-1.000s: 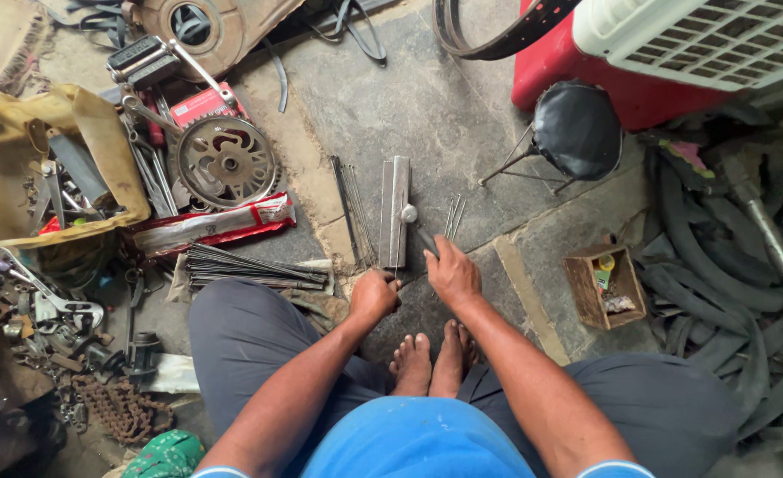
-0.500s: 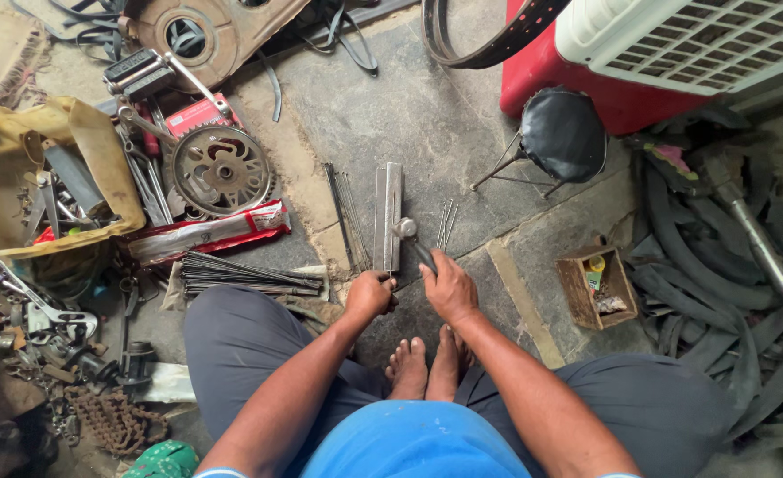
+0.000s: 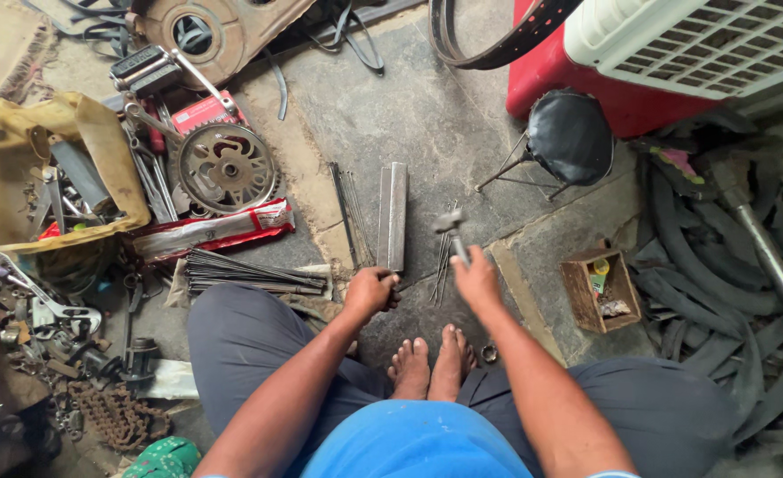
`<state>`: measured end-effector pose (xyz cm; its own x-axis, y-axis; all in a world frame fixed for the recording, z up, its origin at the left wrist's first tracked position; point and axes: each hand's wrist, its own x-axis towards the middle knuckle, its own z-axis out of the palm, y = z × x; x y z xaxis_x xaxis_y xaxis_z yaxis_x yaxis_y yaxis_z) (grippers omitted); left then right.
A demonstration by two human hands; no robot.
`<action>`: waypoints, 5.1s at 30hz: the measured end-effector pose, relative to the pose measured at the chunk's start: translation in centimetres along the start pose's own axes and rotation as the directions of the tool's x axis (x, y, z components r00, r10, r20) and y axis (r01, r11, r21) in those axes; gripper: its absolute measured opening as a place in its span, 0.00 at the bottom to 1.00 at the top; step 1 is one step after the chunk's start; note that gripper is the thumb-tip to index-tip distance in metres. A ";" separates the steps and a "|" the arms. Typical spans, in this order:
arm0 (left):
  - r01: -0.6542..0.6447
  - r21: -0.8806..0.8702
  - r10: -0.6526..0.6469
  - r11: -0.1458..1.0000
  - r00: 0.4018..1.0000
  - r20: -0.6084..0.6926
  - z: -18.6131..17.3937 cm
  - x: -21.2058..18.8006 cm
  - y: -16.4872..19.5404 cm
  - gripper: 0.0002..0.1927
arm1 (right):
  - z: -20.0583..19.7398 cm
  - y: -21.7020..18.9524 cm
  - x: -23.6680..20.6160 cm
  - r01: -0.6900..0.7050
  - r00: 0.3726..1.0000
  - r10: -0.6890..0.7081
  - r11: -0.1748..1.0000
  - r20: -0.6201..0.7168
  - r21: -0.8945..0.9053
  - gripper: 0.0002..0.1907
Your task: The person sits on the floor and repeatedly strikes thin metal rods with a hammer against a metal block to shape them. The person handles the rods one at a time, striking each rod multiple times before moving to the next.
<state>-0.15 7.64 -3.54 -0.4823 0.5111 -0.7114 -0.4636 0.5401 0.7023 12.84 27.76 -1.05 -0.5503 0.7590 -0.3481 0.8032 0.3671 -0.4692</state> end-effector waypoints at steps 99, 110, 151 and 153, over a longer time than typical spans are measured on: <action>-0.124 0.544 0.329 0.830 0.896 -0.297 0.6 -1.5 0.2 0.10 | -2.5 5.0 4.2 -0.244 0.954 0.217 0.963 -0.206 -0.114 0.25; -0.087 0.531 0.263 0.843 0.928 -0.266 0.0 -2.4 1.7 0.10 | -1.7 -6.4 -3.1 0.235 0.971 -0.237 0.971 0.037 0.045 0.16; -0.088 0.292 0.151 0.952 0.968 -0.202 -0.2 -2.0 0.5 0.08 | 0.8 -1.5 -0.7 0.061 0.996 -0.062 0.998 -0.063 -0.021 0.17; -0.079 0.279 0.136 0.957 0.971 -0.194 -0.1 -2.1 0.6 0.08 | 0.9 -1.6 -0.6 0.086 0.993 -0.086 0.996 -0.082 -0.003 0.17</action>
<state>0.51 6.86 -1.65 -0.6762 0.4403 -0.5907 -0.1981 0.6636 0.7214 11.68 26.21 -0.79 -0.5967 0.7660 -0.2390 0.7537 0.4328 -0.4947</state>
